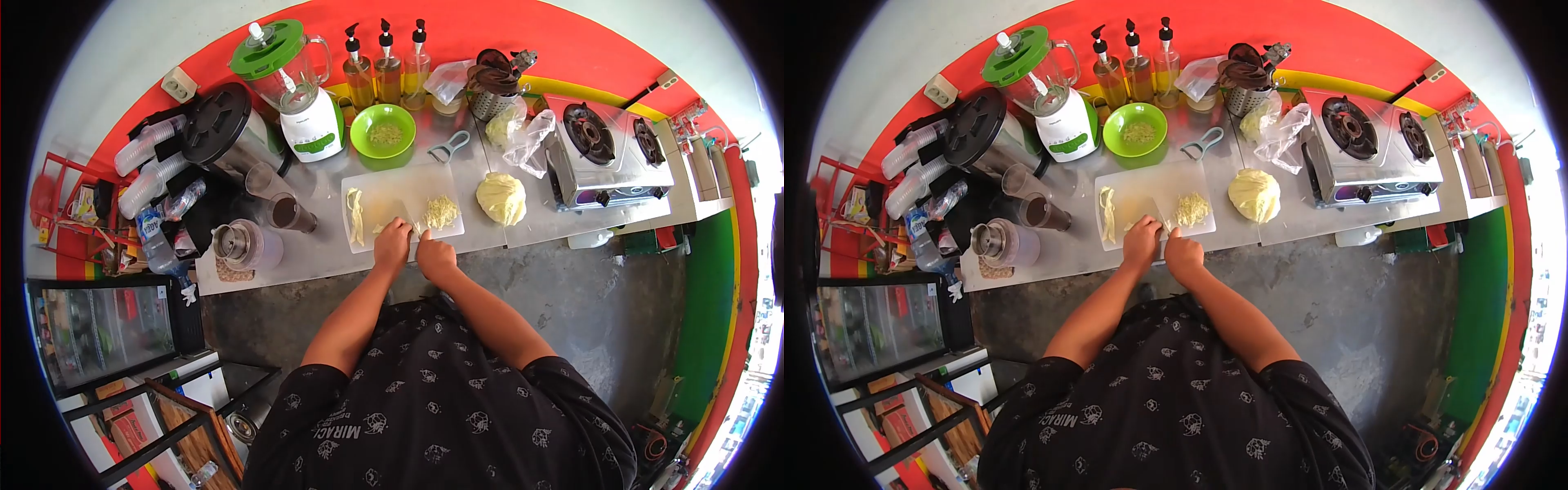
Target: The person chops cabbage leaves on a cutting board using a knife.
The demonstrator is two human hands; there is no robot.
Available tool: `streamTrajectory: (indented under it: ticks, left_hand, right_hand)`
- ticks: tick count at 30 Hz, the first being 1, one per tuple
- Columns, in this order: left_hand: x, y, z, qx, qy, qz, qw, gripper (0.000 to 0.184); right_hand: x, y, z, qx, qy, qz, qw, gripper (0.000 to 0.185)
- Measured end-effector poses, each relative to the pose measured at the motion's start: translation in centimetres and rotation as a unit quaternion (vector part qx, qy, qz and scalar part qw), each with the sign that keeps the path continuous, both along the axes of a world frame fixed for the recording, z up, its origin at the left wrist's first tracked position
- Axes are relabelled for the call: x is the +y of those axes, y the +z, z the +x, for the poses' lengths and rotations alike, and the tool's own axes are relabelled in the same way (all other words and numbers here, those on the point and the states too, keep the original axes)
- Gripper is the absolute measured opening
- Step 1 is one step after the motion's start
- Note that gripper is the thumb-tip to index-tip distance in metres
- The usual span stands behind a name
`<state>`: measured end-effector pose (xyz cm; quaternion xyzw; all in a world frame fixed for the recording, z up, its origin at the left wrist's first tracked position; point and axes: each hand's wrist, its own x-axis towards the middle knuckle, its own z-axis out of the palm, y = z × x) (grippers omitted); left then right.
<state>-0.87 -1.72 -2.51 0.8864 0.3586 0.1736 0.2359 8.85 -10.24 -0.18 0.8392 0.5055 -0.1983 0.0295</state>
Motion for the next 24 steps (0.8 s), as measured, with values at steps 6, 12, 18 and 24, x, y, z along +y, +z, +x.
streamTrajectory:
  ticks: [6, 12, 18, 24]
  left_hand:
    - [-0.2, 0.2, 0.0, -0.005, 0.007, 0.016, 1.000, 0.009]
    - [-0.1, 0.1, 0.1, -0.008, 0.004, 0.027, 1.000, 0.013]
    - [-0.3, 0.2, -0.7, -0.045, -0.012, 0.029, 0.998, 0.009]
    - [0.0, 0.4, -0.3, -0.024, 0.003, 0.019, 1.000, 0.016]
  right_hand:
    - [0.2, -0.4, 0.3, 0.018, -0.008, 0.007, 1.000, 0.023]
    - [-0.8, 0.4, -0.2, 0.020, -0.012, 0.005, 1.000, 0.024]
    - [0.8, -0.1, 0.7, 0.024, 0.002, -0.007, 1.000, 0.026]
    - [-0.6, -0.6, -0.5, 0.000, -0.017, -0.015, 1.000, 0.026]
